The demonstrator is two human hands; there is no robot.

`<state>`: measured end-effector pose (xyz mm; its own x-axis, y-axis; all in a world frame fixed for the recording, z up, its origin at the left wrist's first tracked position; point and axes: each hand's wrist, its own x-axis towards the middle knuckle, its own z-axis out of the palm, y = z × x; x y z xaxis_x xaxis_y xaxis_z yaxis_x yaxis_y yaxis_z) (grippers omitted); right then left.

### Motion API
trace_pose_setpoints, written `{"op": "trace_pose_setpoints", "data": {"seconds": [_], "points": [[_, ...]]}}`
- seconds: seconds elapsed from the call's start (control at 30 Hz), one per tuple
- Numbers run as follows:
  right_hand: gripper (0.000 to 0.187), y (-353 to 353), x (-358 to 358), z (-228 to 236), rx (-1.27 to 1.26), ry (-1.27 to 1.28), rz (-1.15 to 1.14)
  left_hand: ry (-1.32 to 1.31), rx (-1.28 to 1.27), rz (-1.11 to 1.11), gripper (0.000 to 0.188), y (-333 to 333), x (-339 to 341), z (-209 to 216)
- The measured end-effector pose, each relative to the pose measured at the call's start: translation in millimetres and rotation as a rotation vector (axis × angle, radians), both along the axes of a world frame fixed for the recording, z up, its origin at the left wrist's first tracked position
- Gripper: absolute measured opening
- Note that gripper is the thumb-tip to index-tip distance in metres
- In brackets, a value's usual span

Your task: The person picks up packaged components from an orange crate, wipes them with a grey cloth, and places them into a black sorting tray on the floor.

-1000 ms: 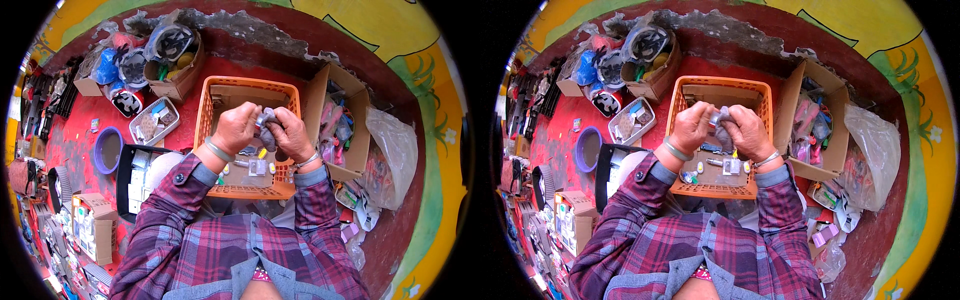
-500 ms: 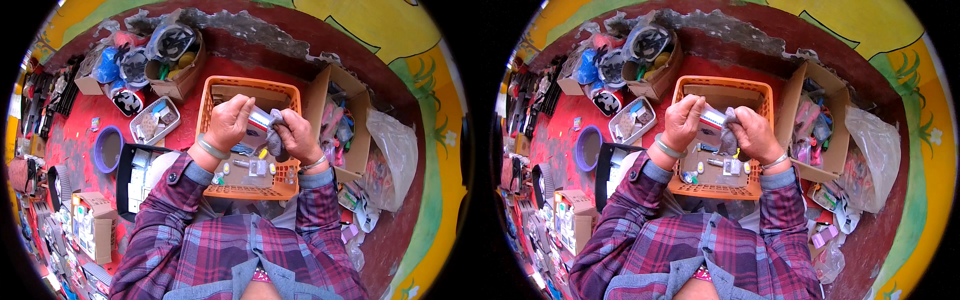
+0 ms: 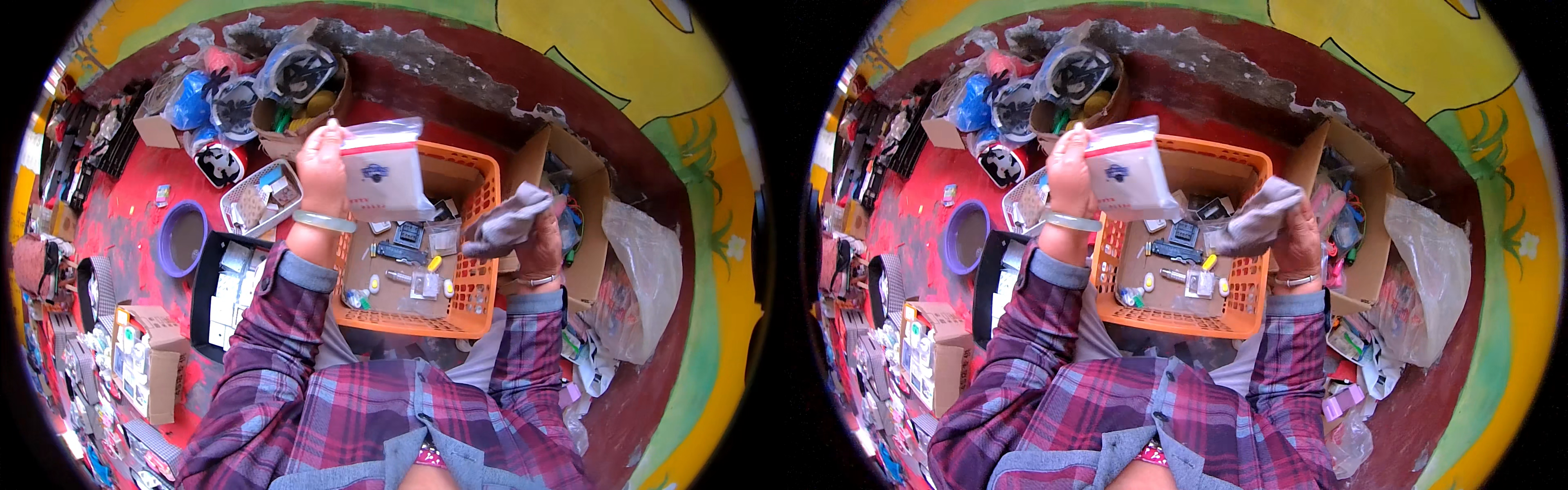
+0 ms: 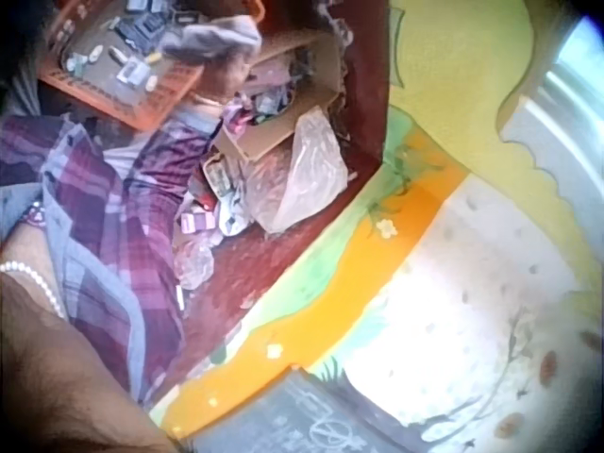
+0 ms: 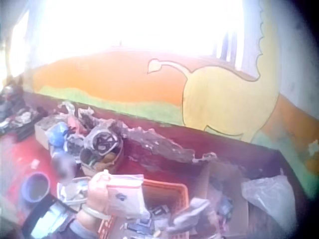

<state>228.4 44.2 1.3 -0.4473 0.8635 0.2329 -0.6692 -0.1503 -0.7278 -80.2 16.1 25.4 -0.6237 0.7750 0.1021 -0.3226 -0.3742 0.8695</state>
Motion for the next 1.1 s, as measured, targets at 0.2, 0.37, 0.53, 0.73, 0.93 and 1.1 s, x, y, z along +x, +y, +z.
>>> {"op": "trace_pose_setpoints", "data": {"seconds": [0.2, 0.37, 0.53, 0.73, 0.93, 1.1], "points": [[0.056, -11, -62, -2, -0.169, -0.008, 0.111, 0.108, -0.101, -0.131, 0.028, 1, 25, -17], [0.045, -33, -98, -24, 0.066, -0.400, -0.089, 0.372, -0.135, -0.014, 0.030, 4, 42, -29], [0.040, -40, -106, -21, 0.475, -0.710, -0.452, 0.271, -0.185, -0.090, 0.031, 2, 51, -41], [0.032, -23, -97, -19, 0.036, -0.405, -0.489, -0.358, -0.201, -0.559, 0.030, 2, 50, -29], [0.031, -13, -88, -20, -0.078, -0.256, -0.510, -0.089, -0.107, -0.915, 0.052, -4, 68, -29], [0.030, 2, -55, -3, -0.144, -0.353, -0.625, -0.078, -0.182, -0.842, 0.045, -7, 70, -37]]}}
